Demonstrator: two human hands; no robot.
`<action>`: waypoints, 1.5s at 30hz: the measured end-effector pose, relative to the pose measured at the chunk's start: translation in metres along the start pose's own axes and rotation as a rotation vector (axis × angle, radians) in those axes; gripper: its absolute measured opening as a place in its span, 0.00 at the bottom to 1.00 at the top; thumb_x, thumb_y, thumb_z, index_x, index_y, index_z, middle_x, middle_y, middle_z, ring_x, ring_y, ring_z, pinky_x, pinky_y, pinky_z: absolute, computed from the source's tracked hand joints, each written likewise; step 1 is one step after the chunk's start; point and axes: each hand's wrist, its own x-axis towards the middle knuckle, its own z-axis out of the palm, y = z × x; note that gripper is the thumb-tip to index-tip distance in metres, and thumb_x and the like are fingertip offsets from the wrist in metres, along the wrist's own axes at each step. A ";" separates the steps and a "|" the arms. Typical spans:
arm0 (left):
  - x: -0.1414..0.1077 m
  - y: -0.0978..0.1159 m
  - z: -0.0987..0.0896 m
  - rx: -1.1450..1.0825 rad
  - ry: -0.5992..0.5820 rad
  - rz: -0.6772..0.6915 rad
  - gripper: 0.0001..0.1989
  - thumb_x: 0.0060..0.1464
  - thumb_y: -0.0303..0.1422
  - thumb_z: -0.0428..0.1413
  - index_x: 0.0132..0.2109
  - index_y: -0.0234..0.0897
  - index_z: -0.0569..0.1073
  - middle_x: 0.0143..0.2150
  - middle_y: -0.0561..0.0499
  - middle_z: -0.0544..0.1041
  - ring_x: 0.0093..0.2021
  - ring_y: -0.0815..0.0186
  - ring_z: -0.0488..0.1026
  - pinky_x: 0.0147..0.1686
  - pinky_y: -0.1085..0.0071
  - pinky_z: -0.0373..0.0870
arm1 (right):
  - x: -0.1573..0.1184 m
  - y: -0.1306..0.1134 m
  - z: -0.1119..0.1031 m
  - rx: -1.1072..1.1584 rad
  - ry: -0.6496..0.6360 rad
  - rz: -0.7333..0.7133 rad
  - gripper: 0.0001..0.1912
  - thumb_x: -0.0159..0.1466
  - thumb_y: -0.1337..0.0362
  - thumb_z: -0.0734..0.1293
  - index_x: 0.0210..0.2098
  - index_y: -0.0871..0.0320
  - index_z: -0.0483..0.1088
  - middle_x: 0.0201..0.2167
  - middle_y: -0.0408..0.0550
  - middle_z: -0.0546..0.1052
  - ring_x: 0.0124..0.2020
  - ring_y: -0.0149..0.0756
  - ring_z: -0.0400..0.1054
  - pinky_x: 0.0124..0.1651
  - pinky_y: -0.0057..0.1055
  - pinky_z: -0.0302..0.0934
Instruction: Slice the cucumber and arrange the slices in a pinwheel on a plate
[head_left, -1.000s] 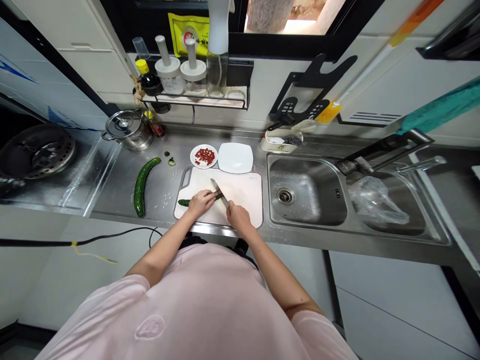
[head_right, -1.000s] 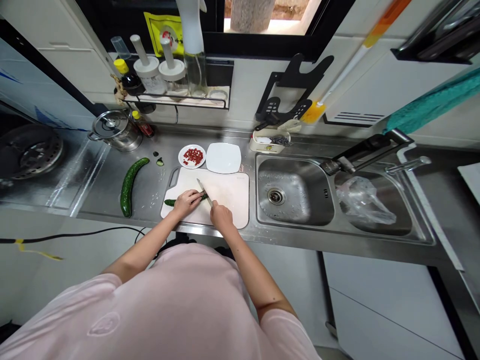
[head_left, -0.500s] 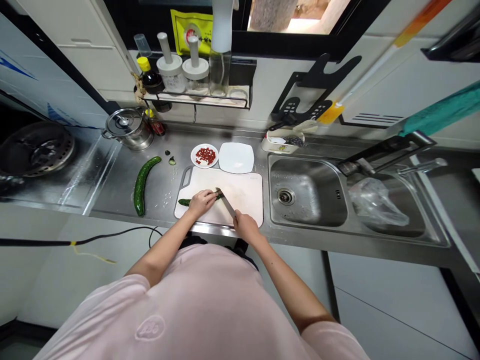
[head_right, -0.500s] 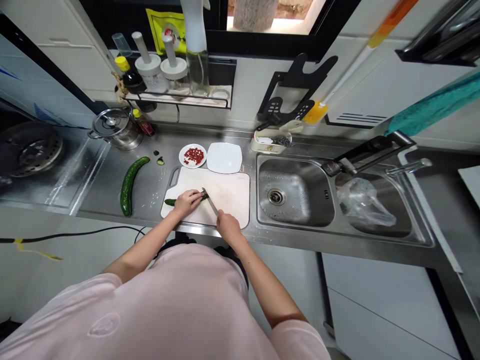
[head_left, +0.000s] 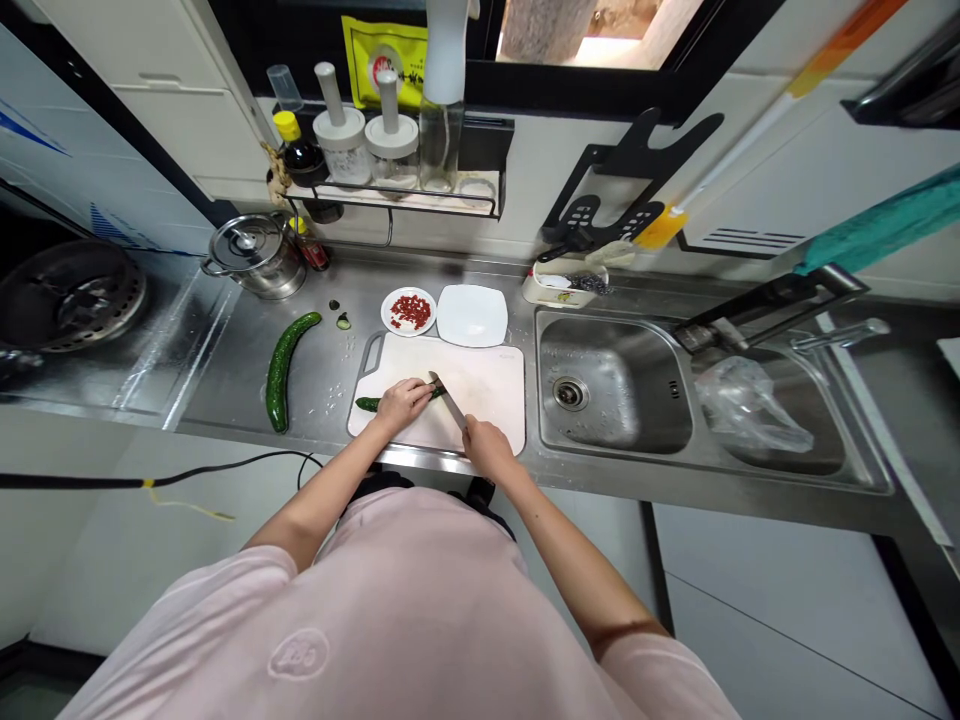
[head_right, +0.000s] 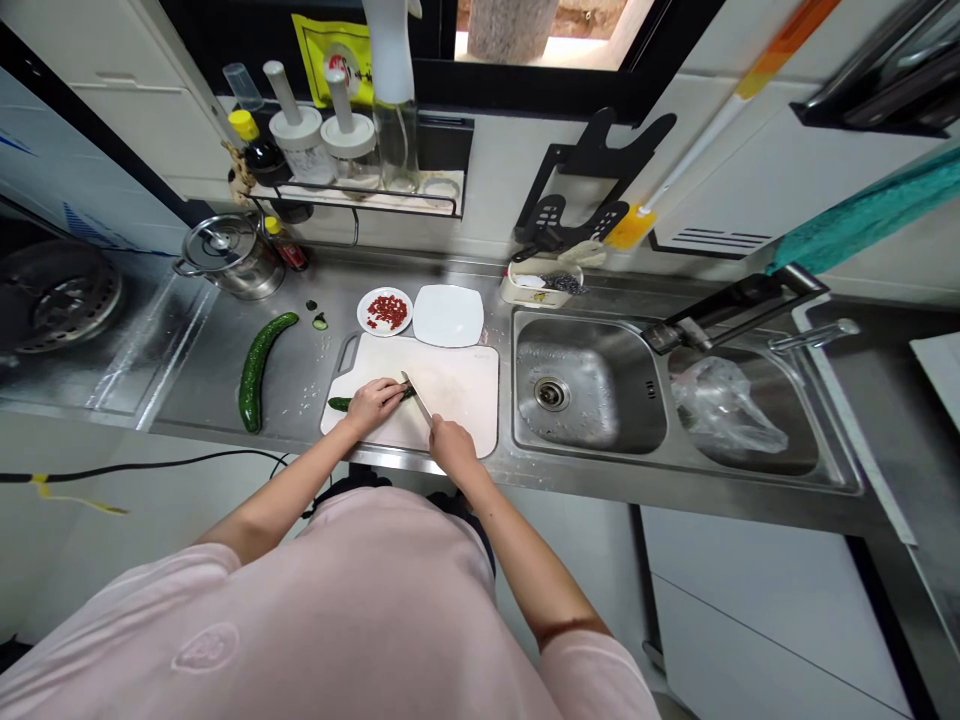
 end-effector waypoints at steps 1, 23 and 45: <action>0.000 0.000 0.000 -0.003 -0.005 -0.003 0.15 0.61 0.37 0.47 0.51 0.44 0.73 0.45 0.48 0.74 0.45 0.66 0.70 0.47 0.68 0.66 | 0.001 0.000 0.000 -0.002 0.001 -0.003 0.11 0.67 0.67 0.54 0.45 0.59 0.62 0.37 0.54 0.75 0.37 0.40 0.70 0.33 0.29 0.52; 0.000 -0.003 0.001 0.003 0.080 0.065 0.14 0.60 0.35 0.49 0.50 0.43 0.74 0.41 0.48 0.74 0.42 0.67 0.71 0.44 0.70 0.68 | 0.017 -0.006 0.004 -0.006 0.025 -0.010 0.11 0.67 0.68 0.54 0.46 0.59 0.62 0.38 0.54 0.75 0.38 0.41 0.70 0.35 0.29 0.54; 0.001 -0.002 0.000 -0.011 0.073 0.052 0.14 0.61 0.36 0.49 0.49 0.42 0.74 0.41 0.48 0.74 0.42 0.66 0.71 0.43 0.69 0.68 | 0.037 -0.015 0.003 0.005 0.040 -0.010 0.12 0.67 0.69 0.53 0.46 0.60 0.62 0.38 0.55 0.75 0.39 0.42 0.70 0.37 0.30 0.56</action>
